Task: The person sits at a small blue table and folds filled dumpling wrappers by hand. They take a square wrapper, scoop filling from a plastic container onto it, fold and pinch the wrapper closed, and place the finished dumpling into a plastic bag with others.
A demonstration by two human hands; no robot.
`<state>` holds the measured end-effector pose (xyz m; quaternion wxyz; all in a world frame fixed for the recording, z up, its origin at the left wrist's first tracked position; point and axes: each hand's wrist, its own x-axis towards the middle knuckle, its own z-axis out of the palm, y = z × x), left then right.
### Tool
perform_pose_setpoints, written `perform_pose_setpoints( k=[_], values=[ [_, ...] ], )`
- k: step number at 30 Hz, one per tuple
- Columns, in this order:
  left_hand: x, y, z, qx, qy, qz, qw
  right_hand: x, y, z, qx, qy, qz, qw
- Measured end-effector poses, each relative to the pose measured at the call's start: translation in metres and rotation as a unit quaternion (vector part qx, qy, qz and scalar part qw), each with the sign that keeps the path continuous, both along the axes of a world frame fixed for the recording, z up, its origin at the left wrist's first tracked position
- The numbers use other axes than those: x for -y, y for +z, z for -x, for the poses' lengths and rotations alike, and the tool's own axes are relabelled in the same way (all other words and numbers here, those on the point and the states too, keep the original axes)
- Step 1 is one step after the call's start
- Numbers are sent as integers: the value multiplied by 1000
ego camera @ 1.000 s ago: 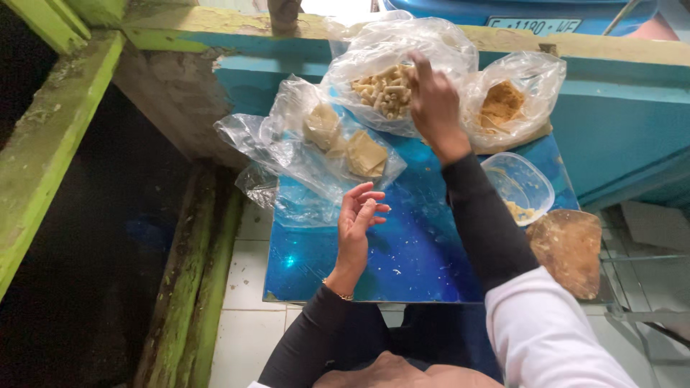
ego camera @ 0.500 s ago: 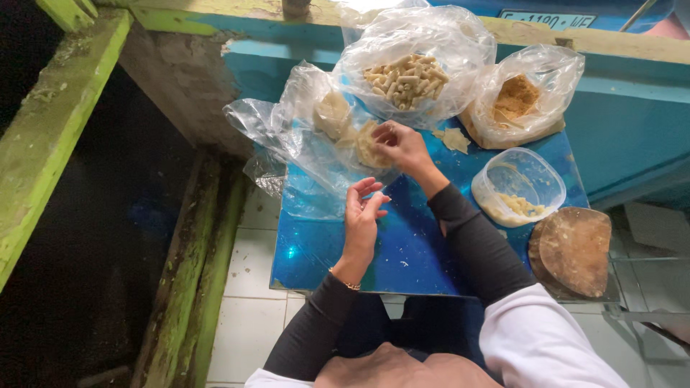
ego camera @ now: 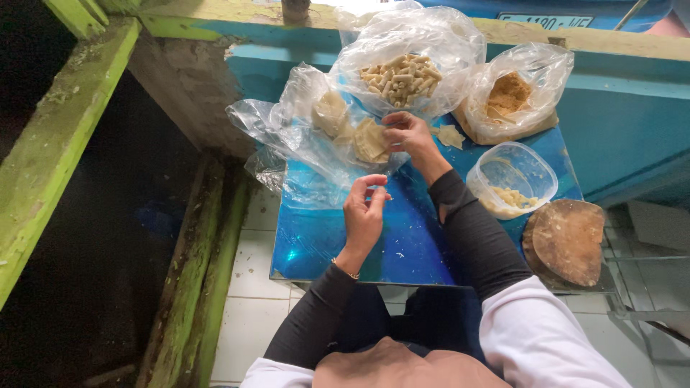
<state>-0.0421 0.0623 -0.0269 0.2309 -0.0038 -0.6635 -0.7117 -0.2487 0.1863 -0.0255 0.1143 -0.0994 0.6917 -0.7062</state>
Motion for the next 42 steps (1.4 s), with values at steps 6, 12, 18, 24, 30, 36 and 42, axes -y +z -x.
perform_pose_setpoints(
  k=[6,12,18,24,30,36,42],
  values=[
    [-4,4,-3,-17,2,37,999,-33,9,-18,13,-76,61,995],
    [-4,0,-5,-8,-23,43,999,-95,27,-127,-291,23,-134,947],
    [-4,12,-45,-153,-113,372,909,-131,30,-247,-478,64,-422,768],
    [-14,17,-76,-183,-150,538,809,-139,15,-280,-450,-26,-324,832],
    [-29,18,-93,-176,-118,545,812,-137,13,-259,-424,-77,-374,821],
    [-26,17,-93,-165,-115,540,817,-126,7,-255,-504,-39,-497,705],
    [-27,16,-95,-173,-112,547,811,-144,26,-237,-499,-57,-538,677]
  ],
)
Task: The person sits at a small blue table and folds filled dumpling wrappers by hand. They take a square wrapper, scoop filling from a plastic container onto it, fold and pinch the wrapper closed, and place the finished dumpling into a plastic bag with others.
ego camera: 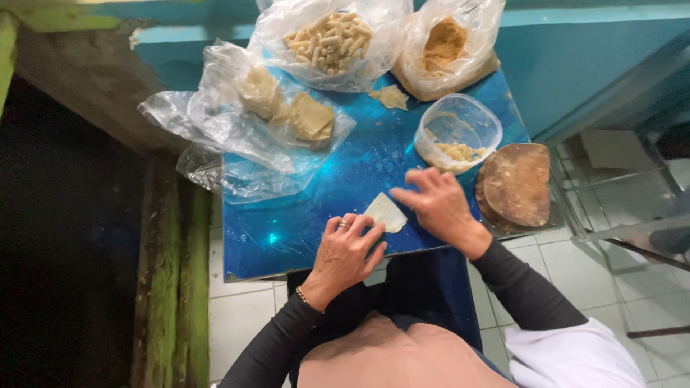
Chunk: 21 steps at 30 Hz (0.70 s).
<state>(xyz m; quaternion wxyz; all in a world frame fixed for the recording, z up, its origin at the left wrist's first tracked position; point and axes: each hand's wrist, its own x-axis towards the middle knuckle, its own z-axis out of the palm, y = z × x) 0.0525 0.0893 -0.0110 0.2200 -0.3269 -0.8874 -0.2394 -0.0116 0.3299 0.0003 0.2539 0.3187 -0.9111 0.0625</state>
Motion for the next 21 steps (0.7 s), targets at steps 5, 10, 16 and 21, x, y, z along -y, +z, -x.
perform_pose_setpoints(
  k=[5,10,16,21],
  values=[
    [-3,3,-2,26,9,5,1000,-44,32,12,-2,-133,52,990],
    [-4,4,-1,-8,21,-15,1000,-60,33,19,40,-156,46,986],
    [-5,3,-2,18,22,-12,1000,-52,34,10,5,-189,75,979],
    [-9,2,-4,21,31,-25,999,-22,20,-9,80,35,255,963]
  ],
)
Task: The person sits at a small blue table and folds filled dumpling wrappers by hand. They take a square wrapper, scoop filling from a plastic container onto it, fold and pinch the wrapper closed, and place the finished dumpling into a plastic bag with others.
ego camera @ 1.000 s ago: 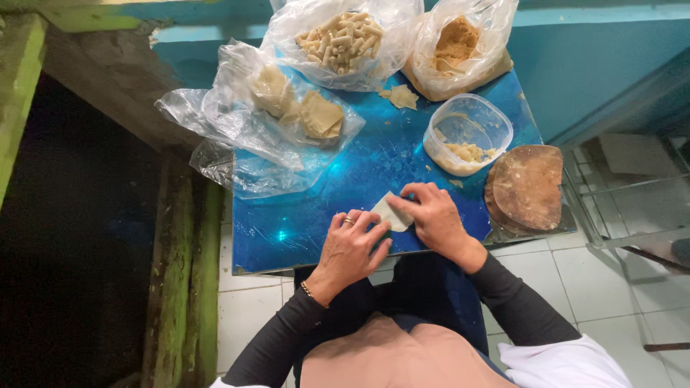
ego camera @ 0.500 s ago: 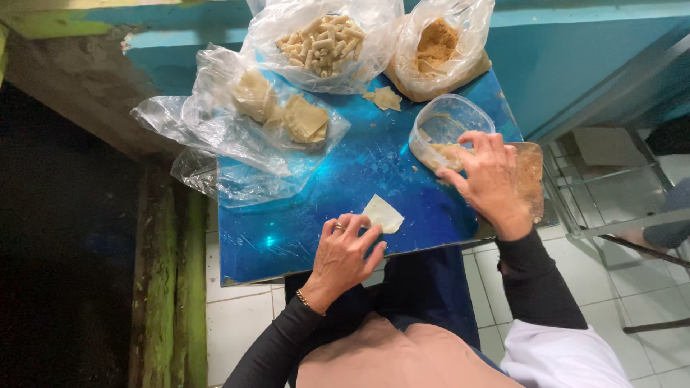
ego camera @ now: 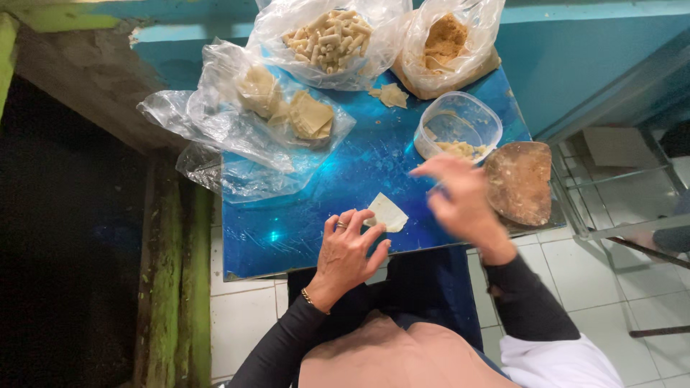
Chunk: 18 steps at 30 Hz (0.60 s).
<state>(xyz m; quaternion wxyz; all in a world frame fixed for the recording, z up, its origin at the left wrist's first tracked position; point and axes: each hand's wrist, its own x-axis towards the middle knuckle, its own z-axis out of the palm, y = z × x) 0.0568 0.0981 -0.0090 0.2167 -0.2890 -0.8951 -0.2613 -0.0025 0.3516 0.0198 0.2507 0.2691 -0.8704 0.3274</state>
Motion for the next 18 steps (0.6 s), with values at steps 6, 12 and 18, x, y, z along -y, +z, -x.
perform_pose_setpoints(
  k=[6,12,18],
  values=[
    [0,-1,0,0,13,-14,1000,39,-34,2,34,47,-110,992],
    [1,-5,0,9,14,-20,1000,31,-28,0,-128,-24,-298,946],
    [4,-1,0,6,13,-26,1000,35,-11,3,-129,-11,-256,958]
  ],
)
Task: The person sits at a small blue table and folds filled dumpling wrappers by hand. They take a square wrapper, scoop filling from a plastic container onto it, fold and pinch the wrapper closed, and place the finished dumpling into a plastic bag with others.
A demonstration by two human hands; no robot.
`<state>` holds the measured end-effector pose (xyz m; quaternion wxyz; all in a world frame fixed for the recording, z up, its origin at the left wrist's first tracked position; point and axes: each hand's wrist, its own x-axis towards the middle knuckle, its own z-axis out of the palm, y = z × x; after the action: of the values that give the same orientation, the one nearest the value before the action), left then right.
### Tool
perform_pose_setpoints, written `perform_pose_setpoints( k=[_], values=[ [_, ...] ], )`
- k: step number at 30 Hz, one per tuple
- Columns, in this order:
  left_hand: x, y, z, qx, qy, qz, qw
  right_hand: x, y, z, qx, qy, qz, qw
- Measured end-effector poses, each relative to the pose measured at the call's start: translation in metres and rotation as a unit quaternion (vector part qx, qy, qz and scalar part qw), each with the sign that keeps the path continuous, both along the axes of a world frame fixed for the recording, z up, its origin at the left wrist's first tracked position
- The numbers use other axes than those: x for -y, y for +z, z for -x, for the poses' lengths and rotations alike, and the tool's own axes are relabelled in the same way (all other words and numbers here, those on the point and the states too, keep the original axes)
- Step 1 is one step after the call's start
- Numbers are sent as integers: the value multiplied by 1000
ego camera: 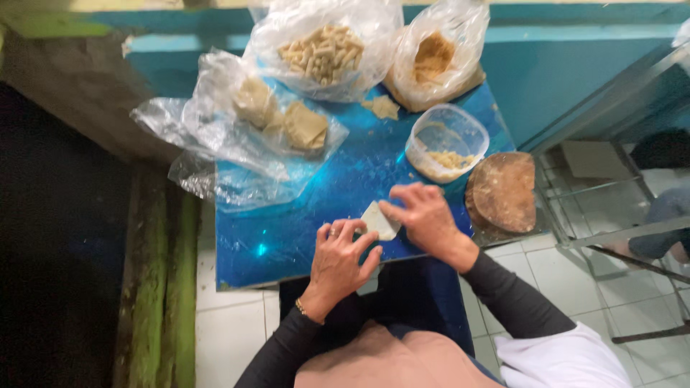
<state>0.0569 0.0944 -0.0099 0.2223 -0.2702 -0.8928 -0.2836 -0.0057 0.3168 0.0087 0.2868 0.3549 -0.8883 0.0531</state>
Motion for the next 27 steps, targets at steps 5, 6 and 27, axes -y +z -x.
perform_pose_setpoints(
  k=[5,6,27],
  values=[
    [2,10,1,10,-18,-19,1000,-44,31,60,-82,-73,19,994],
    [3,11,4,10,-17,-21,1000,-61,42,93,-107,-106,21,988],
    [0,12,24,23,-17,-25,999,-88,-4,340,61,-295,-108,947]
  ],
)
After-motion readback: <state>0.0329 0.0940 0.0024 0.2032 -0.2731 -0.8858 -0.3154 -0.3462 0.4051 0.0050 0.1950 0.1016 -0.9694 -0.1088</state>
